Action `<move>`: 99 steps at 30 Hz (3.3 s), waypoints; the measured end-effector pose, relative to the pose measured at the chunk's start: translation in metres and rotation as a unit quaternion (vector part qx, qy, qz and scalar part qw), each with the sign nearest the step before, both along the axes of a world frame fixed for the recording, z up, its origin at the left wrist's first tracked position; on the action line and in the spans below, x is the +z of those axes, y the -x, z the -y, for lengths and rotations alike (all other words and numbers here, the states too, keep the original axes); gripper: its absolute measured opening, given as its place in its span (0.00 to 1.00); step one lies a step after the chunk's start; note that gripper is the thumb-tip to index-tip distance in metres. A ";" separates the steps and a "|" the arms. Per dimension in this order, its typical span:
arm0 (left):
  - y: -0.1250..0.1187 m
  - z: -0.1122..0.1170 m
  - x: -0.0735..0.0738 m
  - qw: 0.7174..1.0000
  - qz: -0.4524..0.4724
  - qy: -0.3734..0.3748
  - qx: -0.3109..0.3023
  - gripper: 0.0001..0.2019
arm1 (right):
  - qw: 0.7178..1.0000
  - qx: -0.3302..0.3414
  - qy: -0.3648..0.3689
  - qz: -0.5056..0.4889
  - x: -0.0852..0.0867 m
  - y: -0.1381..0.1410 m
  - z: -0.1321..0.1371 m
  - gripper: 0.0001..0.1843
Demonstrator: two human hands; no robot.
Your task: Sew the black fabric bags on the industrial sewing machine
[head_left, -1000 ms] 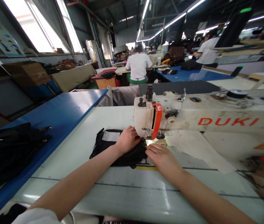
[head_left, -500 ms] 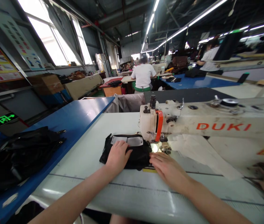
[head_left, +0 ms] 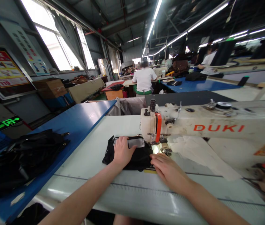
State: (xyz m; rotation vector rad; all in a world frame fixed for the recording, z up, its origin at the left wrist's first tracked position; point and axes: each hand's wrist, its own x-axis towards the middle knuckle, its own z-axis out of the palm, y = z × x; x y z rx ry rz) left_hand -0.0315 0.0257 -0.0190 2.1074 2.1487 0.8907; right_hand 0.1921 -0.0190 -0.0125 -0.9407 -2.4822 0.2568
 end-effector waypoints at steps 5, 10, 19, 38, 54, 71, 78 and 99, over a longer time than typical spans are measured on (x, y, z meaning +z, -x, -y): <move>-0.002 -0.004 0.009 0.996 0.034 0.083 -0.003 0.09 | 1.000 0.005 0.001 0.015 0.001 0.001 0.000 0.12; -0.008 -0.009 0.011 0.995 0.050 0.084 0.002 0.11 | 0.999 0.003 0.010 0.031 0.001 0.002 0.000 0.14; 0.001 -0.013 0.007 0.993 0.092 0.054 -0.056 0.04 | 0.998 0.000 0.030 0.049 0.000 0.005 -0.002 0.17; -0.043 -0.015 -0.004 0.960 0.167 0.012 -0.225 0.11 | 0.997 0.029 0.067 0.019 0.014 0.006 0.007 0.17; -0.003 -0.013 0.014 0.878 -0.160 -0.004 -0.452 0.13 | 0.998 0.029 0.059 0.017 0.008 0.008 0.010 0.12; -0.008 -0.013 0.018 0.811 -0.244 -0.058 -0.528 0.11 | 0.998 0.023 0.049 0.035 0.000 0.010 0.009 0.16; -0.011 -0.014 0.019 0.802 -0.289 -0.103 -0.512 0.12 | 0.997 0.004 0.033 0.066 -0.002 0.009 0.014 0.20; -0.020 -0.013 0.013 0.830 -0.256 -0.086 -0.488 0.09 | 0.999 0.004 0.044 0.026 -0.011 0.012 0.017 0.23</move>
